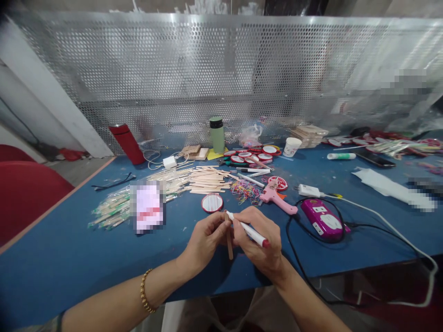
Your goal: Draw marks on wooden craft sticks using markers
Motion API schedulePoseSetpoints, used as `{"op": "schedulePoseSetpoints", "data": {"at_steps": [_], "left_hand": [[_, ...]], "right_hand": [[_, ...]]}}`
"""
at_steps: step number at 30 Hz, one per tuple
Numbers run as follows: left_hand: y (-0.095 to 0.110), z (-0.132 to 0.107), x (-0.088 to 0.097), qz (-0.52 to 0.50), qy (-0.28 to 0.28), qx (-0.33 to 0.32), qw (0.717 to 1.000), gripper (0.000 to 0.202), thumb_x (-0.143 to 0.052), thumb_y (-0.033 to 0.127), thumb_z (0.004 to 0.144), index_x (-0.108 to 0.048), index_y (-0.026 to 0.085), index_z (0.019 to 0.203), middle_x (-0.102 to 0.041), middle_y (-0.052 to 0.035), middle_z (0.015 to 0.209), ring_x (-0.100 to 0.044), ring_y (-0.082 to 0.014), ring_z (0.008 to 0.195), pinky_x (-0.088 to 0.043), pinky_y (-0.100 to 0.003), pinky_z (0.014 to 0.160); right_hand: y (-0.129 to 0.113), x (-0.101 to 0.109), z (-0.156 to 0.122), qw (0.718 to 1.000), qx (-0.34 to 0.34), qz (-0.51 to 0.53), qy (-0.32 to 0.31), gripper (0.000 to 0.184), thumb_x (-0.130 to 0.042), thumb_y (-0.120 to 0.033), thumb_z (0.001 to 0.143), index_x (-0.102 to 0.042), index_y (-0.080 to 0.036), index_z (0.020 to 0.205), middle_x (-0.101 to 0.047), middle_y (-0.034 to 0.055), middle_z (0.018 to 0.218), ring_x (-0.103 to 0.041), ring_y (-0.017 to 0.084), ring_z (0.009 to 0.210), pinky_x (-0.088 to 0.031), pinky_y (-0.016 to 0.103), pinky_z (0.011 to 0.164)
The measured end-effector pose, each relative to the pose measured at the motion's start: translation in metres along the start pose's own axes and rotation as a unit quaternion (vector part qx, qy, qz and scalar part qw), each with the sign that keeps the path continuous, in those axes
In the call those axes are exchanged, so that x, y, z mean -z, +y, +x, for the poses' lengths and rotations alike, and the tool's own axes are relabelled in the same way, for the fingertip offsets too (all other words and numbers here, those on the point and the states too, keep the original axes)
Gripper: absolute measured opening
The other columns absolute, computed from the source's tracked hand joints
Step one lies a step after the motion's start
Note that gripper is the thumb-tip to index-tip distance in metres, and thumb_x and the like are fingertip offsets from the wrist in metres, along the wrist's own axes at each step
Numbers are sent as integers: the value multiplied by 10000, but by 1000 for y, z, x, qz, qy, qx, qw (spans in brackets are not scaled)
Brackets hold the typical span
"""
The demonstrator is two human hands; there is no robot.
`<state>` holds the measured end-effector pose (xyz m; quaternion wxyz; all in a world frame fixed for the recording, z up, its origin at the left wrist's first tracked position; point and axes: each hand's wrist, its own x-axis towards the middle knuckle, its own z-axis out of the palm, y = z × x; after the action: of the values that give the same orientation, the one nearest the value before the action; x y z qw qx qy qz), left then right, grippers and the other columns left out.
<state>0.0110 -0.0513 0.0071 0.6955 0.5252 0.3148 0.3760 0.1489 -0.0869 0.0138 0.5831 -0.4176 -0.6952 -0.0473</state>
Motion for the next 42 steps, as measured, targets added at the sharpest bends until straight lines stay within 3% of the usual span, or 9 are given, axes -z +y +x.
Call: {"op": "schedulePoseSetpoints", "data": {"at_steps": [7,26,42], "left_hand": [[-3,0,3,-8,-7,27,1000,506,-697,625,696,-582,167,880,-680,-16,679,-687,-178,580,-563,-290,571],[-4,0,2,-4,-1,7,1000,482,-706,616,697,-577,165,806,-678,-12,659,-689,-176,579,-561,-265,543],[-5,0,3,-4,-9,20,1000,500,-698,625,702,-583,165,856,-683,-19,675,-697,-190,598,-571,-288,565]], "right_hand": [[-2,1,2,1000,-6,-20,19,147,-569,-66,867,-630,-193,823,-644,10,684,-611,124,572,-499,241,541],[-2,1,0,1000,-2,-24,5,125,-582,-75,872,-624,-191,845,-660,8,713,-626,119,600,-502,230,567],[-2,1,0,1000,-9,-25,16,135,-576,-74,870,-631,-189,824,-654,1,691,-617,118,575,-491,230,549]]}}
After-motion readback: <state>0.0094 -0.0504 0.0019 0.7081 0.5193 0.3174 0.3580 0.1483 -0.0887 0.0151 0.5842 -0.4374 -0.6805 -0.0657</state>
